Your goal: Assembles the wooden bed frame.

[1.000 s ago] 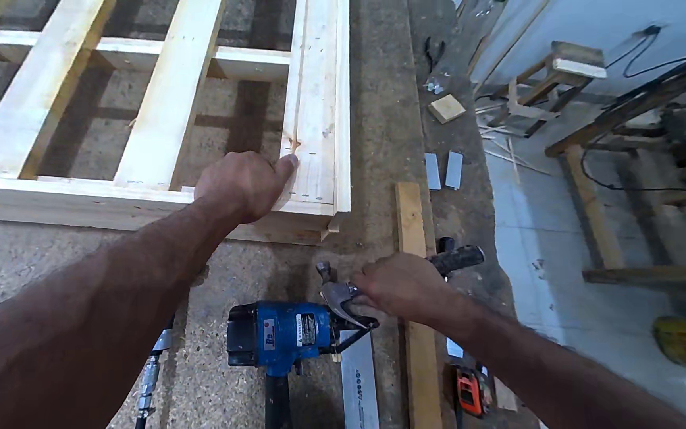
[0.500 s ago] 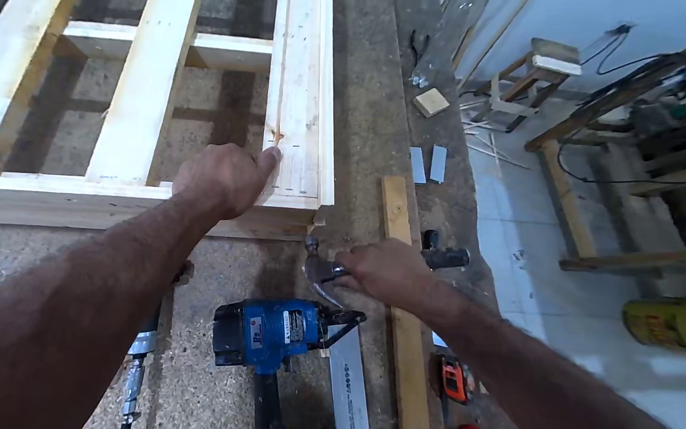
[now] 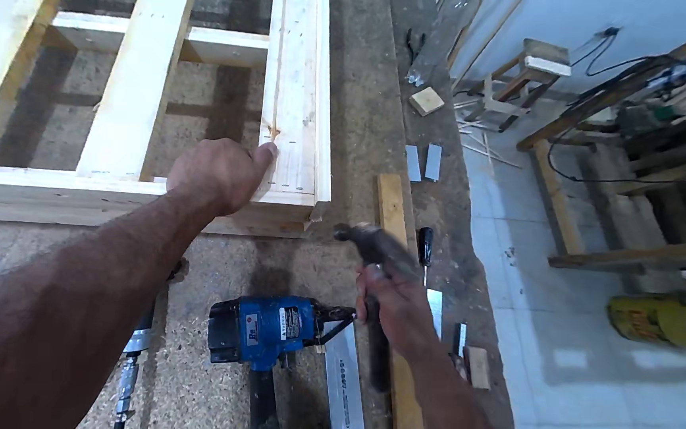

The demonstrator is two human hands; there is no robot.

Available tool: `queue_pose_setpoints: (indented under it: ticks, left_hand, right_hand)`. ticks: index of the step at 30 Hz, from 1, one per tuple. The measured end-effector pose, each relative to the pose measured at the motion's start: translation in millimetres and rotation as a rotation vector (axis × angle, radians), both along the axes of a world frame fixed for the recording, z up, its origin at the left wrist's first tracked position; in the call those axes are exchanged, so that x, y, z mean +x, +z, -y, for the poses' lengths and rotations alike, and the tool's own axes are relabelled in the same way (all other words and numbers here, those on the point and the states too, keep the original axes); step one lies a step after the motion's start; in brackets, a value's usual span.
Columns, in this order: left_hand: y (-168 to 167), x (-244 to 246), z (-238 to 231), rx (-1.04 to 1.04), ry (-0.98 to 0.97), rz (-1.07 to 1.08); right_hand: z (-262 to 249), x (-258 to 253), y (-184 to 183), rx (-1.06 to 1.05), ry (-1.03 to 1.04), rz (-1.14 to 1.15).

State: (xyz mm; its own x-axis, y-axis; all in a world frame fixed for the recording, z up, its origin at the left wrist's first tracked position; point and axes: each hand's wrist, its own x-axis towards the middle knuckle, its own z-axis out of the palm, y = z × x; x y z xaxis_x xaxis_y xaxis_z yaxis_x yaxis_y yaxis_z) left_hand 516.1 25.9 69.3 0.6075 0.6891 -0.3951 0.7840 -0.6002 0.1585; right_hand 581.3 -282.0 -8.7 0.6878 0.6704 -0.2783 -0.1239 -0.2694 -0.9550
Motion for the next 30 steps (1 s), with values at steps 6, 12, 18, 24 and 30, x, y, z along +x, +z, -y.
queue_pose_setpoints:
  ticks: [6, 12, 18, 24, 30]
  left_hand:
    - [0.7, 0.2, 0.2, -0.001, -0.005, -0.001]
    - [1.3, -0.2, 0.9, -0.006, 0.019, -0.004]
    - [0.5, 0.0, -0.2, -0.002, 0.013, -0.006]
    - [0.8, 1.1, -1.3, -0.015, 0.014, -0.013]
    - [-1.5, -0.1, -1.5, 0.009, -0.001, -0.001]
  right_hand:
    - [-41.6, -15.6, -13.3, 0.301, -0.319, -0.807]
    - [-43.8, -13.1, -19.3, 0.326, -0.306, -0.876]
    - [-22.4, 0.7, -17.8, 0.156, -0.189, -0.605]
    - [6.1, 23.7, -8.5, -0.491, 0.482, 0.363]
    - [-15.8, 36.8, -10.0, -0.536, 1.021, 1.243]
